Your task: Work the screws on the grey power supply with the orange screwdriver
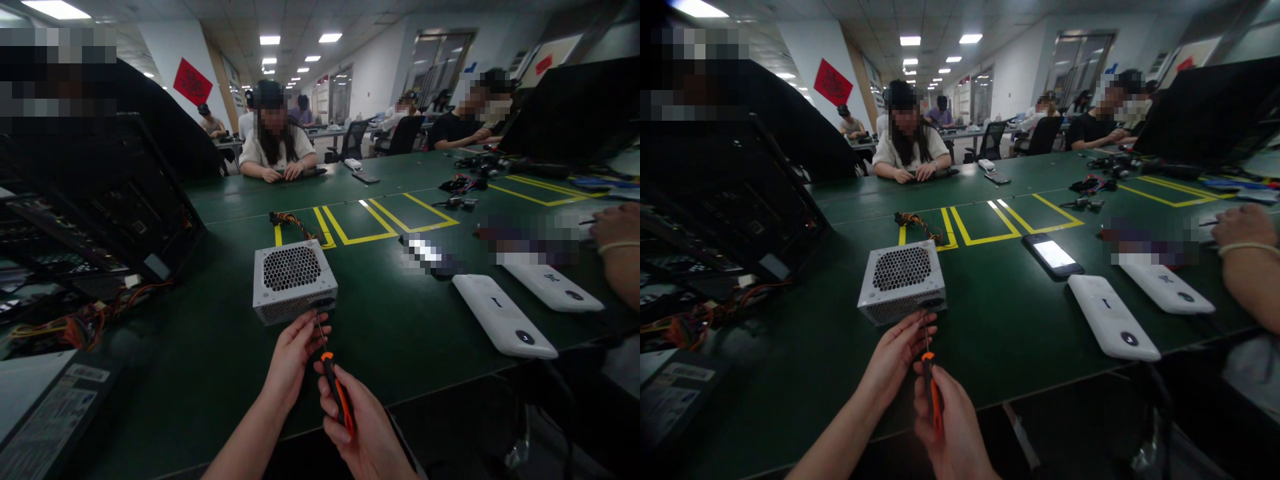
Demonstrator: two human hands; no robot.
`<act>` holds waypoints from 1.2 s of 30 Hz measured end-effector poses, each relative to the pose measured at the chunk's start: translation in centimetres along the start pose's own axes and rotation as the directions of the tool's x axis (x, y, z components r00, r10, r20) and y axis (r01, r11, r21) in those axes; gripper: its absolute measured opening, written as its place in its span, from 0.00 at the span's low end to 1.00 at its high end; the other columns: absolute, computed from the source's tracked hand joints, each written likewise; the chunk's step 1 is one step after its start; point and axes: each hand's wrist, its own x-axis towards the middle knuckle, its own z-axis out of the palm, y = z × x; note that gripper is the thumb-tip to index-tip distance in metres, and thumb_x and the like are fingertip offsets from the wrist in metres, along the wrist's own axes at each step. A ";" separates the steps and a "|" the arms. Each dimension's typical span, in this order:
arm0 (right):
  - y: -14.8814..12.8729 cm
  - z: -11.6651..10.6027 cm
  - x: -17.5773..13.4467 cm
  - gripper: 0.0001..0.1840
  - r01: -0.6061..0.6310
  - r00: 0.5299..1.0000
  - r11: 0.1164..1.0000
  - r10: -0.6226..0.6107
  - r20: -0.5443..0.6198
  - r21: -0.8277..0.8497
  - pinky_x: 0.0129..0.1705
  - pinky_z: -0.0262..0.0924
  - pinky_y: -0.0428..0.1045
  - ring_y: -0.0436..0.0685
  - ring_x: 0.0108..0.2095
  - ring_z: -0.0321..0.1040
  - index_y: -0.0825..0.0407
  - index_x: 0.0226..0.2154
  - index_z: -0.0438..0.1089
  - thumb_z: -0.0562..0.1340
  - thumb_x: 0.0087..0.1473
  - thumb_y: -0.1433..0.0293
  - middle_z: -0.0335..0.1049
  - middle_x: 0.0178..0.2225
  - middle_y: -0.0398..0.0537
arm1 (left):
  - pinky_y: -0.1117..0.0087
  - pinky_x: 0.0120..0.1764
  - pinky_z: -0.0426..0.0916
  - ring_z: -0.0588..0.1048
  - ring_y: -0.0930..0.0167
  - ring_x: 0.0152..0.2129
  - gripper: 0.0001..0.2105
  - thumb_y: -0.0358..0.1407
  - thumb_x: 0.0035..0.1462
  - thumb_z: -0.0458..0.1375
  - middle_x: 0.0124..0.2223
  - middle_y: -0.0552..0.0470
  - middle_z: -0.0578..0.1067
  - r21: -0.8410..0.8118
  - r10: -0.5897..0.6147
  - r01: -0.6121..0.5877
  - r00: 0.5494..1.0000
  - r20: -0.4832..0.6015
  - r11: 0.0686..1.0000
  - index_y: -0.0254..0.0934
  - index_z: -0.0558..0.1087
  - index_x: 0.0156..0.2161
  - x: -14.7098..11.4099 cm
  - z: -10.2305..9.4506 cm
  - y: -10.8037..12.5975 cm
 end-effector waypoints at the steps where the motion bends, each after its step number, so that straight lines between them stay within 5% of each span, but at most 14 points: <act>1: 0.0 0.1 0.0 0.21 -0.004 1.000 1.000 0.004 0.002 0.003 0.12 0.39 0.36 0.41 0.16 0.53 0.60 0.32 0.71 0.69 0.34 0.65 0.66 0.21 0.45 | 0.72 0.37 0.68 0.75 0.70 0.35 0.13 0.32 0.49 0.58 0.47 0.40 0.73 0.001 -0.002 0.002 1.000 -0.003 1.000 0.32 0.72 0.42 0.0 0.0 0.0; 15: -0.1 0.0 0.0 0.19 0.026 1.000 0.998 -0.026 0.009 0.049 0.13 0.43 0.37 0.42 0.17 0.55 0.57 0.31 0.68 0.71 0.33 0.67 0.66 0.24 0.44 | 0.73 0.35 0.68 0.75 0.71 0.34 0.11 0.31 0.50 0.57 0.45 0.40 0.74 -0.010 -0.010 0.010 0.999 -0.033 1.000 0.31 0.71 0.41 -0.1 0.3 0.1; 24: -0.3 -0.2 0.3 0.18 0.021 0.999 1.000 -0.020 0.029 -0.002 0.15 0.45 0.36 0.43 0.20 0.59 0.56 0.31 0.66 0.70 0.36 0.67 0.66 0.24 0.43 | 0.75 0.29 0.68 0.75 0.73 0.27 0.06 0.27 0.53 0.53 0.36 0.40 0.76 0.028 -0.151 0.153 0.986 -0.069 0.988 0.29 0.71 0.35 1.3 1.0 1.4; 36: -0.3 0.2 0.7 0.21 -0.013 1.000 1.000 0.014 -0.005 0.022 0.16 0.44 0.40 0.45 0.19 0.59 0.54 0.29 0.63 0.71 0.30 0.66 0.65 0.22 0.41 | 0.75 0.31 0.67 0.74 0.74 0.27 0.07 0.29 0.53 0.54 0.34 0.42 0.77 0.013 -0.114 0.115 0.992 -0.051 0.993 0.28 0.73 0.35 1.6 0.8 1.1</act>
